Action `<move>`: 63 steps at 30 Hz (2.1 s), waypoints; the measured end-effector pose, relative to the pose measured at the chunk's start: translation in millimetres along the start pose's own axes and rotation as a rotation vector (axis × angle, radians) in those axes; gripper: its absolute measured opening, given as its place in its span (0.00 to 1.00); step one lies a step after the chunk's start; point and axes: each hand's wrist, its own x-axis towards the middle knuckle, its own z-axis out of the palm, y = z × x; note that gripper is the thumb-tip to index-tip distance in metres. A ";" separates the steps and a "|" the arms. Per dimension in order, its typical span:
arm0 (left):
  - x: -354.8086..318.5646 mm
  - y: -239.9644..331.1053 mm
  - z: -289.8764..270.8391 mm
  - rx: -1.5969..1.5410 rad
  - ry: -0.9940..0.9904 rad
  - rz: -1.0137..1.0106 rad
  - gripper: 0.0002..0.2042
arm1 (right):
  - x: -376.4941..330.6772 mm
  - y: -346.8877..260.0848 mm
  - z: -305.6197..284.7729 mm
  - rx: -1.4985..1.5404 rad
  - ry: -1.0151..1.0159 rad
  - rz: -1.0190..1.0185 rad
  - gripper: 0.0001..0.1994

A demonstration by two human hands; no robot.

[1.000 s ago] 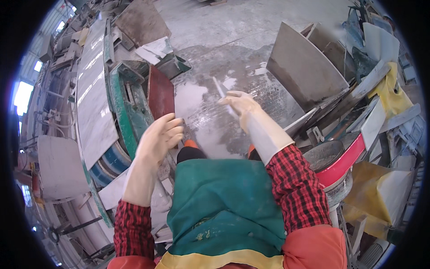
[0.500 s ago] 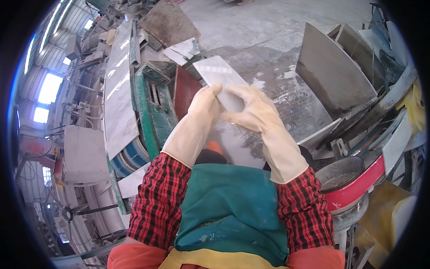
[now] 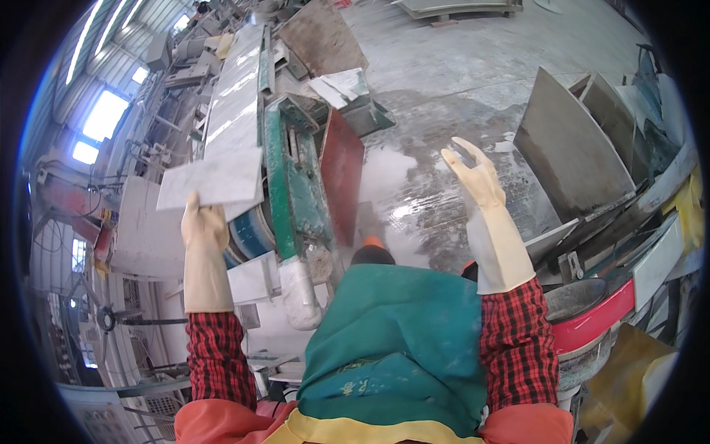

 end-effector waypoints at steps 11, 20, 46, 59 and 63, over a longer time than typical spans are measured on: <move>-3.4 -41.2 -187.2 -0.063 0.454 -0.139 0.18 | 4.4 34.6 19.1 -0.212 -0.069 0.038 0.27; 28.2 -80.1 -194.6 -0.324 0.386 -0.117 0.17 | 7.4 56.7 19.0 -0.203 -0.096 0.049 0.27; 51.5 -64.7 -236.6 0.493 0.130 -0.276 0.15 | -3.4 17.0 21.6 -0.160 -0.180 0.075 0.25; 7.5 -29.7 -132.4 2.352 -0.202 0.628 0.34 | -0.6 25.5 25.2 -0.170 -0.208 0.054 0.25; 31.1 -35.9 -120.3 2.406 -0.227 0.516 0.34 | 0.7 30.5 26.1 -0.173 -0.186 0.087 0.26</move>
